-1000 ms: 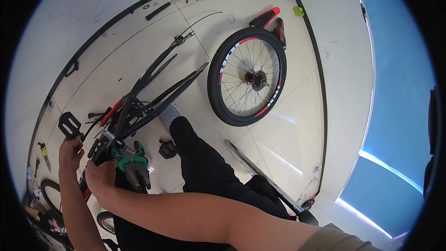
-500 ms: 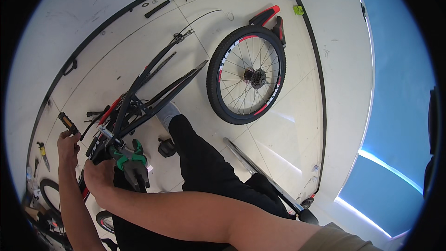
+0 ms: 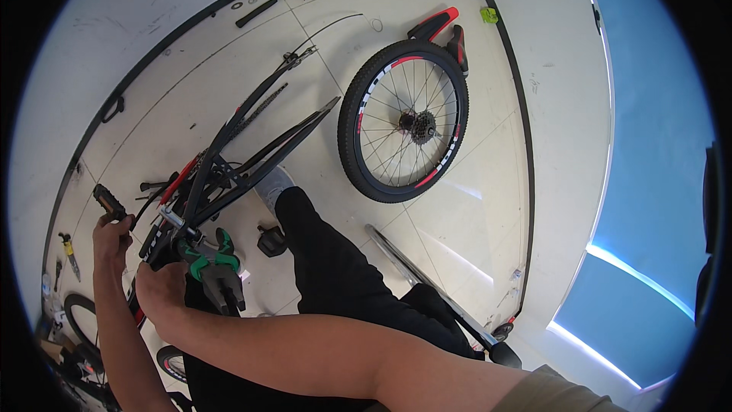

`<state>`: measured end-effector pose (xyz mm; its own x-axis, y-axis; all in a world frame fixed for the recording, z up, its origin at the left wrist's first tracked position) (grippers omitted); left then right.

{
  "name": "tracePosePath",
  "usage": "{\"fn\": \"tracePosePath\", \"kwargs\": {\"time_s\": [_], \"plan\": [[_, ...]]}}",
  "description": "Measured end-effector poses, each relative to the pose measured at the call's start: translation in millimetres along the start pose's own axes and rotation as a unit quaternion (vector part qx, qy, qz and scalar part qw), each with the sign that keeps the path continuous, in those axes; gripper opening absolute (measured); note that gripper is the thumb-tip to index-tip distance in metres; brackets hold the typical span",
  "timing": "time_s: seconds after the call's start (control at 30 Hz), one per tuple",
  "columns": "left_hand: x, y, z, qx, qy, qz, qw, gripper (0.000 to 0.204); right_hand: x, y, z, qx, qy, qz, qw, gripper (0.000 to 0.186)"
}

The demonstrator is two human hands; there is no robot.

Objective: The person works on a bicycle lying upside down on a tiled floor. They use a screwdriver to adjust the crankset and pedals, then use pliers to manipulate a cable near the bottom bracket. The person rotates the pedals and repositions the bike during the process.

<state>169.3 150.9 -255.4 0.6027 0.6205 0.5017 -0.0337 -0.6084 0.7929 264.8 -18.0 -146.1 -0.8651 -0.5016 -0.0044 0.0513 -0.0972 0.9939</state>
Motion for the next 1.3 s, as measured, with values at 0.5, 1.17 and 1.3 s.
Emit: {"fn": "tracePosePath", "kwargs": {"time_s": [0.5, 1.17, 1.3], "plan": [[8.8, 6.3, -4.6, 0.095, -0.092, 0.036, 0.991, 0.036, 1.5, 0.8, 1.7, 0.001, -0.002, -0.009, 1.0, 0.052], [8.5, 19.7, 5.1, -0.006, 0.012, -0.038, 0.999, 0.057, 9.3, -15.1, -3.3, 0.002, -0.023, -0.014, 1.0, 0.064], [-11.4, 19.2, -6.9, -0.065, 0.063, -0.142, 0.986, 0.051, -12.4, 18.7, -11.4, 0.05, -0.003, -0.002, 0.999, 0.07]]}}
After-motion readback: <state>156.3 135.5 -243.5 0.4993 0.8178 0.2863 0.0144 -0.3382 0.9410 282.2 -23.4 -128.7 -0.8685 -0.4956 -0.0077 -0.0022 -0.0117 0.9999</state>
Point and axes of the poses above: each hand's wrist, its own y-axis away from the middle knuckle, its own z-axis out of the palm, x = y × z, the point moved 6 cm from there along -y, towards the middle knuckle, and after that the axes turned 2 degrees about -y, right-handed, at the moved point
